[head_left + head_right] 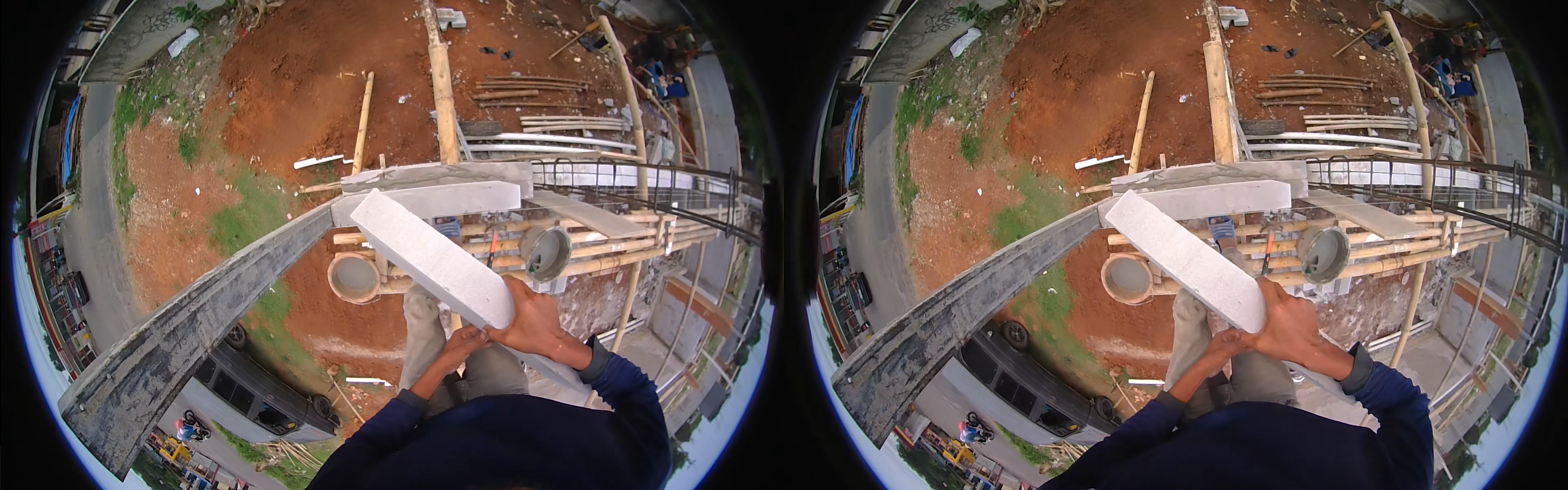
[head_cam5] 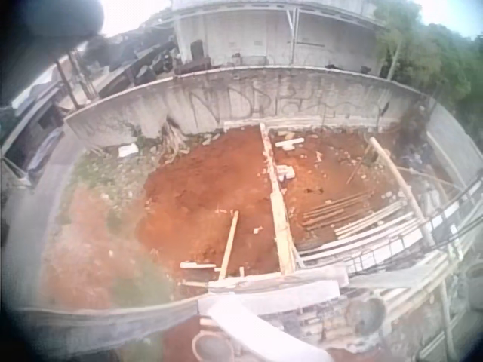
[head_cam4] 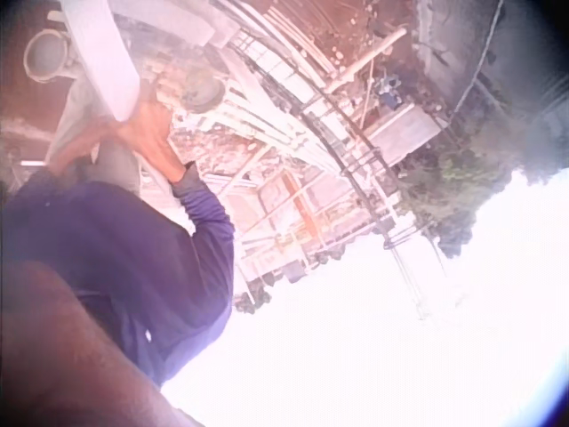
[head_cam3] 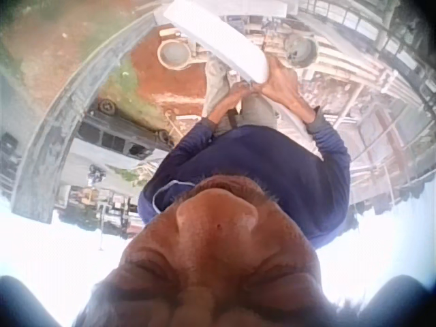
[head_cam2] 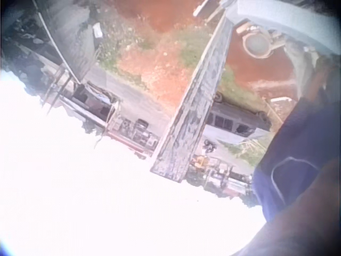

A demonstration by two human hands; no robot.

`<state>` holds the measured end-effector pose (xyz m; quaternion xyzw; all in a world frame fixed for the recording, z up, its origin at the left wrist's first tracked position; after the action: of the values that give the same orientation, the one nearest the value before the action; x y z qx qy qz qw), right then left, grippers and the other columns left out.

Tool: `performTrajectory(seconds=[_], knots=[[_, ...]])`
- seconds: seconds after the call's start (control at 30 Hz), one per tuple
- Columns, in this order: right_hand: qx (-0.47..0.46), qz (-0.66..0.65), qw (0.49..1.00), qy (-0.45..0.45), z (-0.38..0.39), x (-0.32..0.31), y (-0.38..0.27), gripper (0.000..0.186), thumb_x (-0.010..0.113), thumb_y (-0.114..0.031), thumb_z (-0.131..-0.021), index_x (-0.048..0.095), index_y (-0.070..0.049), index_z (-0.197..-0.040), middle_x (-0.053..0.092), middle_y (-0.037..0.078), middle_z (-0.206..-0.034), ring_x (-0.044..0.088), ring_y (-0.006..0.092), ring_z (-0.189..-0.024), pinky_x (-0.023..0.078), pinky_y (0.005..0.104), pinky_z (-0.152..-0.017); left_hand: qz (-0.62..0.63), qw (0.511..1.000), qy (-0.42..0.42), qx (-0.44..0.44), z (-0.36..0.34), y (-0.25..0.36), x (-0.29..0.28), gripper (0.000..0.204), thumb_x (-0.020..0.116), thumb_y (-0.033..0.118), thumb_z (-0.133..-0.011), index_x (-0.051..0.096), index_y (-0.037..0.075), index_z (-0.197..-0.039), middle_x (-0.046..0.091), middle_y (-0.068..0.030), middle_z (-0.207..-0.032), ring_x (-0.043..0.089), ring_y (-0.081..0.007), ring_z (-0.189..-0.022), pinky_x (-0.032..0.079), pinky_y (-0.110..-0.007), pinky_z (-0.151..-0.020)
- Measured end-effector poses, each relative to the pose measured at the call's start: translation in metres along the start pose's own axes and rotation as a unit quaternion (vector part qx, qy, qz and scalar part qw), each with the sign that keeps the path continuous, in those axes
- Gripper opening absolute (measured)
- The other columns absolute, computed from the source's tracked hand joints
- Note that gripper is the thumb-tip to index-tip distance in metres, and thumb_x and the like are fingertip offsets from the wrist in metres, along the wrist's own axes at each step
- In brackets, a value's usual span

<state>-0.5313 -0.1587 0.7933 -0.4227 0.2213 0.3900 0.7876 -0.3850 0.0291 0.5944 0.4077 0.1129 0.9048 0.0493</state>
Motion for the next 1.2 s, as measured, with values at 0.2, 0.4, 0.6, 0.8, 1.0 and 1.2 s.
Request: performTrajectory(seconds=[0.2,0.4,0.6,0.8,1.0,1.2], knots=[[-0.043,0.026,0.998,-0.03,-0.044,0.019,0.006,0.095,0.095,-0.043,-0.069,0.055,0.004,-0.141,0.075,0.026,-0.106,0.079,0.0438,-0.079,0.064,0.05,-0.065,0.049,0.997,0.054,0.032,-0.012,0.028,-0.028,0.079,0.067,0.052,-0.11,0.044,-0.001,-0.164,0.061,-0.0126,-0.156,0.064,-0.024,-0.138,0.053,-0.041,-0.117],[-0.155,0.09,0.982,0.056,-0.105,-0.018,-0.035,0.093,0.094,-0.032,-0.07,0.052,0.0,-0.147,0.072,0.021,-0.111,0.077,0.0431,-0.091,0.063,0.0491,-0.072,0.148,0.924,0.323,0.141,-0.067,0.08,-0.173,0.08,0.065,0.063,-0.107,0.054,-0.002,-0.153,0.067,-0.0137,-0.145,0.067,-0.0263,-0.132,0.058,-0.04,-0.105],[-0.204,0.146,0.966,0.055,-0.187,-0.033,-0.06,0.092,0.094,-0.032,-0.069,0.053,-0.002,-0.146,0.073,0.021,-0.118,0.077,0.0423,-0.092,0.062,0.0497,-0.076,0.288,0.826,0.443,0.195,-0.12,0.149,-0.282,0.108,0.071,0.075,-0.097,0.038,-0.003,-0.164,0.046,-0.0192,-0.165,0.052,-0.0369,-0.147,0.058,-0.04,-0.092],[-0.266,0.174,0.948,0.031,-0.27,-0.006,-0.056,0.093,0.092,-0.034,-0.07,0.053,-0.002,-0.148,0.072,0.022,-0.12,0.077,0.0434,-0.095,0.062,0.0508,-0.08,0.315,0.816,0.422,0.239,-0.147,0.21,-0.295,0.101,0.08,0.064,-0.096,0.035,0.008,-0.167,0.051,-0.017,-0.16,0.052,-0.038,-0.143,0.055,-0.055,-0.099],[-0.304,0.193,0.932,-0.03,-0.326,0.05,-0.017,0.095,0.092,-0.034,-0.07,0.051,0.0,-0.149,0.071,0.022,-0.124,0.075,0.0419,-0.104,0.061,0.0497,-0.085,0.336,0.779,0.45,0.277,-0.148,0.211,-0.289,0.084,0.084,0.051,-0.099,0.043,0.015,-0.163,0.06,-0.0118,-0.152,0.056,-0.0335,-0.14,0.049,-0.062,-0.109],[-0.308,0.18,0.933,-0.048,-0.353,0.096,0.018,0.098,0.093,-0.034,-0.07,0.05,-0.001,-0.152,0.069,0.021,-0.129,0.074,0.0416,-0.108,0.061,0.0488,-0.087,0.339,0.74,0.495,0.306,-0.14,0.213,-0.295,0.069,0.085,0.039,-0.101,0.056,-0.004,-0.147,0.07,-0.0163,-0.134,0.07,-0.0241,-0.114,0.059,-0.038,-0.088]])
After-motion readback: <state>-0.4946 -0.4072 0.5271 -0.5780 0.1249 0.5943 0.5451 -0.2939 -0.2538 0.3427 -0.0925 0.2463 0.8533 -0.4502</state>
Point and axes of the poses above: each hand's wrist, its own z-axis away from the middle knuckle, its own x-axis out of the palm, y = z × x, the point moved 10 cm from there along -z, towards the middle knuckle
